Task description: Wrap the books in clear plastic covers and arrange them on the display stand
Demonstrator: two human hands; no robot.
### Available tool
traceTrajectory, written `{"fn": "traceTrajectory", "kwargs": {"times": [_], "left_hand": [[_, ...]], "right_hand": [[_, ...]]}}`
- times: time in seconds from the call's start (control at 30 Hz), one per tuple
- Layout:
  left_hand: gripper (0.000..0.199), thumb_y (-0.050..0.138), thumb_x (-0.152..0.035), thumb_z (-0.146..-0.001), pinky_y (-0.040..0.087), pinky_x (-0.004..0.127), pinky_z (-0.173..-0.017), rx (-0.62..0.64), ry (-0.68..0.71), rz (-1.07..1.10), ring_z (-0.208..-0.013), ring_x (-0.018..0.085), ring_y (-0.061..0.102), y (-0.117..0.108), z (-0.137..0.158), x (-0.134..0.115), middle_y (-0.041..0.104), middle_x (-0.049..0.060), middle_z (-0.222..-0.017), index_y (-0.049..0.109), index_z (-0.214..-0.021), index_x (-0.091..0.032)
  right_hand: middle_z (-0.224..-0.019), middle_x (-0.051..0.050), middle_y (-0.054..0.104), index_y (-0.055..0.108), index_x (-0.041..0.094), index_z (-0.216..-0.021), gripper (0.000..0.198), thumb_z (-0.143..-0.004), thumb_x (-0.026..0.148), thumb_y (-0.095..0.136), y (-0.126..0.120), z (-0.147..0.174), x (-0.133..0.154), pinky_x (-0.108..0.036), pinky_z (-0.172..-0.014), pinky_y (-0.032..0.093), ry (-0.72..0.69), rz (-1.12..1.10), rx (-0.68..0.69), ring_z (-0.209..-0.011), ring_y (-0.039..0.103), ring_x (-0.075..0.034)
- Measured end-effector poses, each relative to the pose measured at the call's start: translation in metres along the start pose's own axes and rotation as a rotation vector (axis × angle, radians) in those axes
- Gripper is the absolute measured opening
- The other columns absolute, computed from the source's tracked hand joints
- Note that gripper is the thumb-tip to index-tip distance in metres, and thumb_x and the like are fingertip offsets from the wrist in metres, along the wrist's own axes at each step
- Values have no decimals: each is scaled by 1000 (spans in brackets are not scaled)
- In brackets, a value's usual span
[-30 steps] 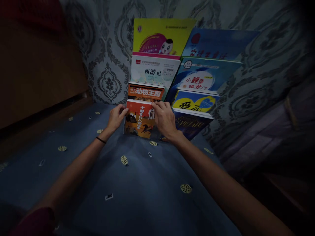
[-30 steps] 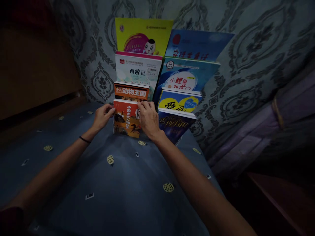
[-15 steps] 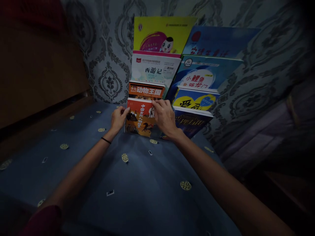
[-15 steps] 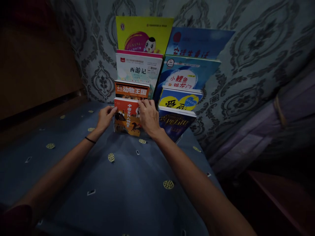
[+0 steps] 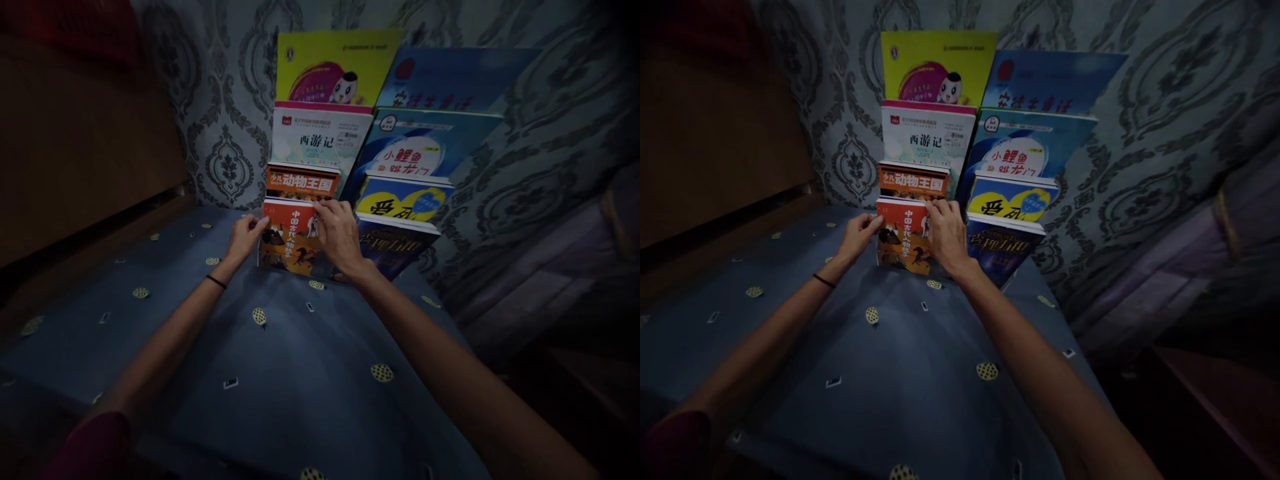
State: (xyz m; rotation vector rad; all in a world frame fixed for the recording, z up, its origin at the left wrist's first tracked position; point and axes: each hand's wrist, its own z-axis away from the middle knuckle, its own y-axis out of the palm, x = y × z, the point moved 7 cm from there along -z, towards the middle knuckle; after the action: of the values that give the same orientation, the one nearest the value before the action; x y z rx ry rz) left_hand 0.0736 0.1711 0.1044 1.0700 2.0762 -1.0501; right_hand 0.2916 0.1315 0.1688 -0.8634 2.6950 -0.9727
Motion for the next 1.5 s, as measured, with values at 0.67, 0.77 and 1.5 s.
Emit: {"fn": "traceTrajectory", "kwargs": {"times": [0.67,0.77,1.5], "left_hand": [[33,54,-43,-92,38,26,-63,-41,-14,-27,-67,15,54,5,1,-9,58,-2,-66,52,-69,-21],[32,56,-41,-91,37,26,-63,-48,-14,-16,-67,14,54,5,2,-10,58,-2,-66,52,-68,-20],[27,53,-42,-91,44,26,-65,-35,53,89,-70,15,58,2,6,-7,63,0,-72,56,-77,-20]], "right_hand": [[-128,-19,56,21,23,-162,76,-89,5,34,28,36,2,-48,-91,57,307,-129,62,-106,65,-29],[-129,-20,56,21,22,-161,73,-91,8,34,27,37,2,-49,-88,57,305,-148,60,-106,64,-31],[-148,-17,49,10,26,-163,78,-91,9,35,21,42,12,-57,-103,53,199,-312,-31,-134,53,-33]]}}
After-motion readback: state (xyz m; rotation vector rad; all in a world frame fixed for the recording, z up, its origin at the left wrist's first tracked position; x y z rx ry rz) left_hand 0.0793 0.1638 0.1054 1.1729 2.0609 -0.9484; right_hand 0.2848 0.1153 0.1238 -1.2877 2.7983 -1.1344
